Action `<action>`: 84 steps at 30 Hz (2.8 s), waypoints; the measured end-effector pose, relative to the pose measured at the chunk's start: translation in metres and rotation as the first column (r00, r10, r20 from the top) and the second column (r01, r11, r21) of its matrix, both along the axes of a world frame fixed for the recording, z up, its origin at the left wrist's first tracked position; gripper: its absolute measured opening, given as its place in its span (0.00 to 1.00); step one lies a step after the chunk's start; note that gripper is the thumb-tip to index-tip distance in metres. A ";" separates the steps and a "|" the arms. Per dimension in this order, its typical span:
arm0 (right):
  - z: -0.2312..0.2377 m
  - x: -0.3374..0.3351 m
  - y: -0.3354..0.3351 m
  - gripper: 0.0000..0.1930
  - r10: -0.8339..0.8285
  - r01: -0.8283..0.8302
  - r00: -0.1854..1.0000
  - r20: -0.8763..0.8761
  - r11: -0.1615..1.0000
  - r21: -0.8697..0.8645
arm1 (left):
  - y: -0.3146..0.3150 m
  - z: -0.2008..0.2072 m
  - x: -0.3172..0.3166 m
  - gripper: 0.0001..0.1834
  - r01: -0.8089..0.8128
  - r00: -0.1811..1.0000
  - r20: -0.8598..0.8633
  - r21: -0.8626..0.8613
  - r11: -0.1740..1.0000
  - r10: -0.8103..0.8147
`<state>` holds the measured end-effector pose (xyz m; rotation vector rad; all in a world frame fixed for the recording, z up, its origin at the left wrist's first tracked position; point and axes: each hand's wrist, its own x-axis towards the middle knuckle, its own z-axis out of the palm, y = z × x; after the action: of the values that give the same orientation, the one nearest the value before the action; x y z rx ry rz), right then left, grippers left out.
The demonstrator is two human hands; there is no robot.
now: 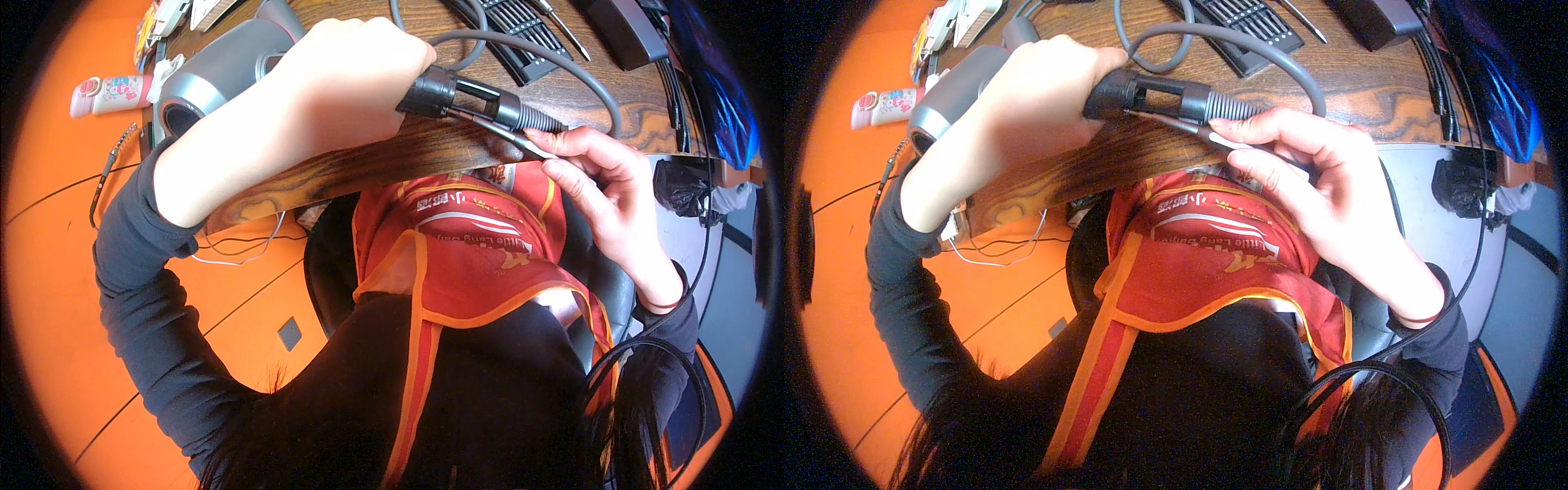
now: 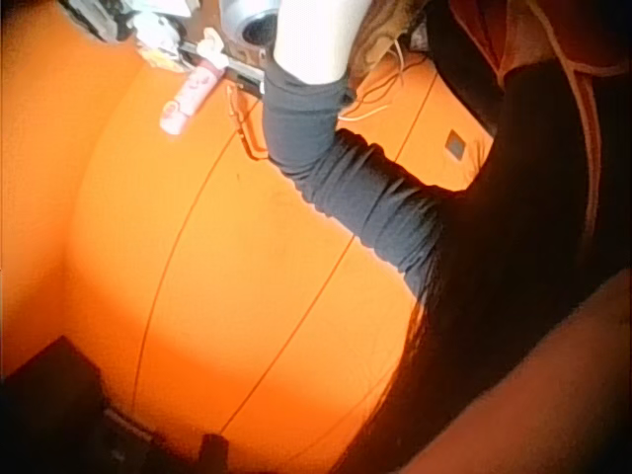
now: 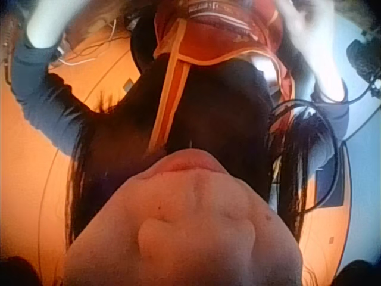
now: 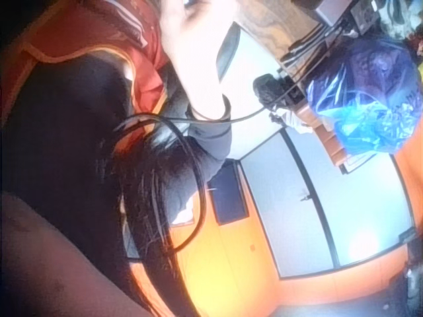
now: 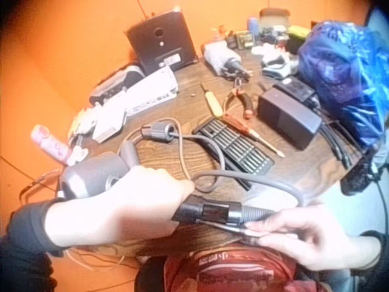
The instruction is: The person assembles a hair dryer by hand, attaching the power cord to the base and then screwing the pink ring attachment onto the main body. The person uses a yellow-handled screwdriver to tighten the cord connection and then secures the ring by hand.
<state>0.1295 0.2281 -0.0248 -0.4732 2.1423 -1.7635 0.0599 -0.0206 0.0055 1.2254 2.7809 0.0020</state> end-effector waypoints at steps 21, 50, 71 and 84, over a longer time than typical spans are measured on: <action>-0.021 -0.070 0.013 0.17 -0.190 0.508 0.751 -0.632 0.779 0.369 | -0.051 0.039 -0.003 0.11 -0.539 0.829 0.265 0.146 0.830 0.492; 0.097 -0.023 -0.013 0.08 -0.229 0.263 0.219 -0.948 0.950 -0.169 | -0.049 0.029 -0.023 0.07 -0.551 0.813 0.079 0.427 0.717 0.577; -0.060 -0.251 -0.094 0.10 -0.044 0.675 0.624 -0.780 0.533 0.510 | -0.041 -0.010 -0.017 0.13 -0.567 0.746 -0.115 0.408 0.716 0.656; 0.014 -0.085 -0.016 0.17 -0.462 0.422 0.686 -0.563 0.882 -0.210 | -0.042 -0.020 -0.014 0.19 -0.538 0.777 -0.155 0.338 0.772 0.610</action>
<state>0.0444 0.2121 -0.0106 -0.6406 2.8437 -2.1618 0.0461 -0.0631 -0.0141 0.3468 3.3616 0.3123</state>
